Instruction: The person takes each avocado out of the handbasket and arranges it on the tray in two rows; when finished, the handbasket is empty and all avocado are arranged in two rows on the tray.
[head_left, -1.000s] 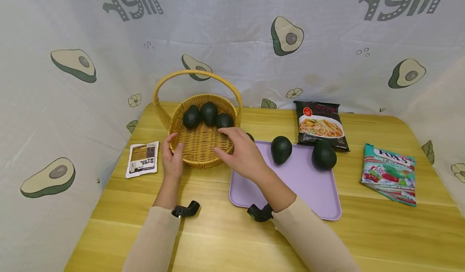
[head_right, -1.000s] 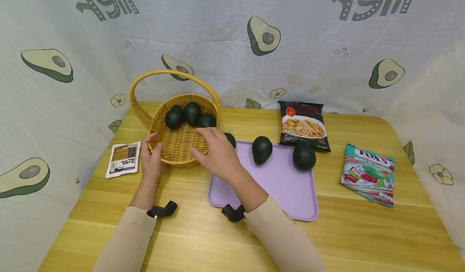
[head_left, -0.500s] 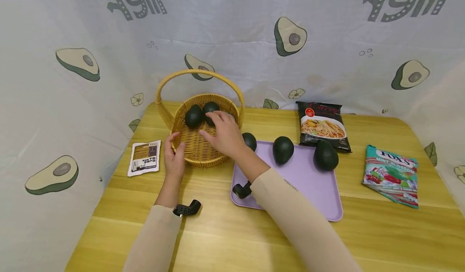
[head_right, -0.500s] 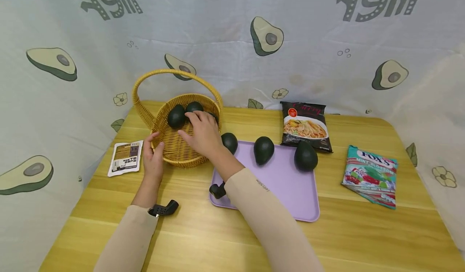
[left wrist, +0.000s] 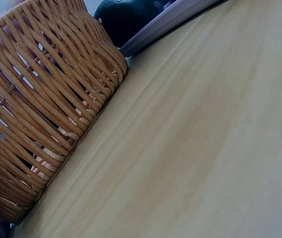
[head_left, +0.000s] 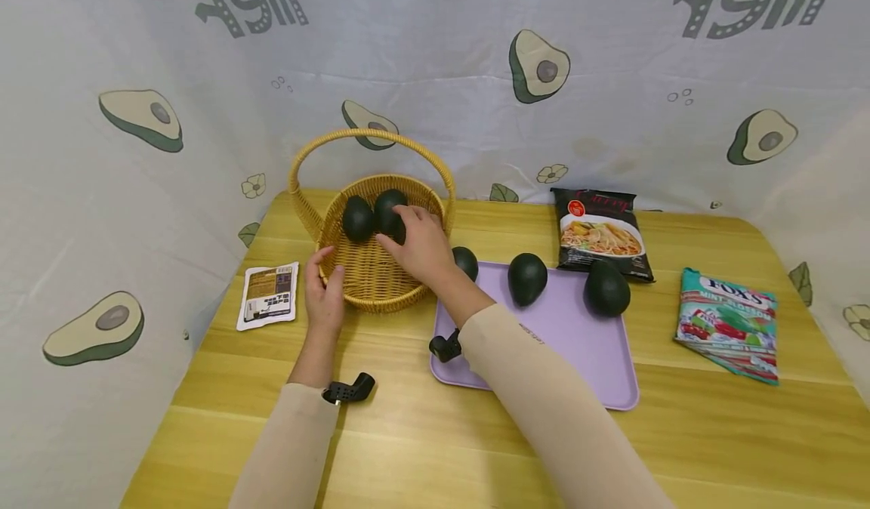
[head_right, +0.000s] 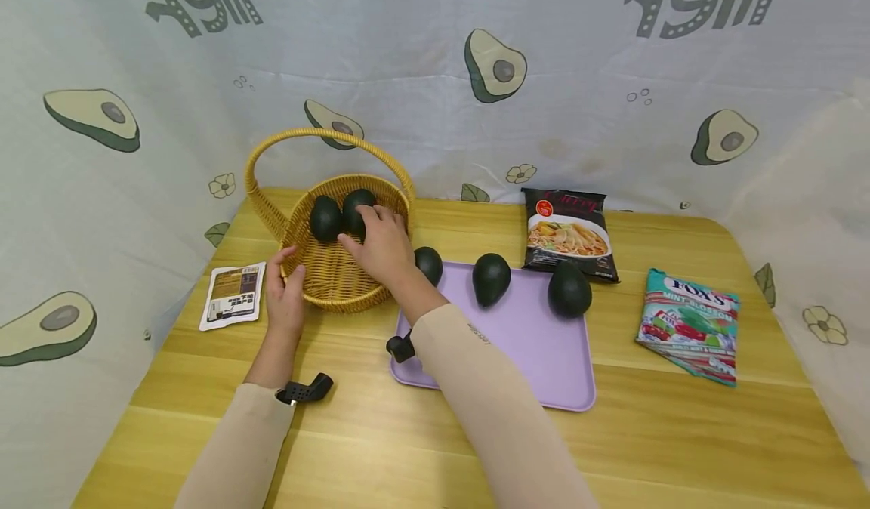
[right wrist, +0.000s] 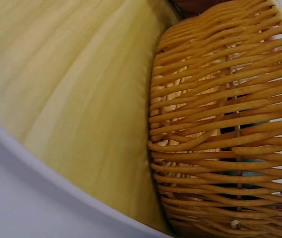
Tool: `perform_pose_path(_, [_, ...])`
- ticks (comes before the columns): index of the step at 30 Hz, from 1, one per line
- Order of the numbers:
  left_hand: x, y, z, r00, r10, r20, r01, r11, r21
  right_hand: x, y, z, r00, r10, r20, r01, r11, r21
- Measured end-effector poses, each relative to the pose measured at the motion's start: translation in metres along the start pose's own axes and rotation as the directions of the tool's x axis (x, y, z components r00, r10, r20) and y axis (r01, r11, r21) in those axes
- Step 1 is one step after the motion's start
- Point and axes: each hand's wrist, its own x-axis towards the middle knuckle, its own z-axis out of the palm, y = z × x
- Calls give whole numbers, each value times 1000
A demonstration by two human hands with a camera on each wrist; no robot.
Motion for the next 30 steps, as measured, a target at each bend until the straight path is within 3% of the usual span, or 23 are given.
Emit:
perform_pose_path(10, [-1,0,2,1000,-20,3,20,999,-25,3,0,3,997,60,53,-53,991,-127])
perform_pose_path(16, [0,1,2,1000,-28,4,28,999,-22,3,1,1,993,-7,118,22,992,-125])
perform_pose_path(23, [0,1,1,999,-35,8,35,999,-3,2,0,-1,952,-70,299,109,987,-115])
perform_pose_path(30, [1,0,0,999,-39,4,39,999,2,3,-1,-1,920,-98,380,167,974,-151])
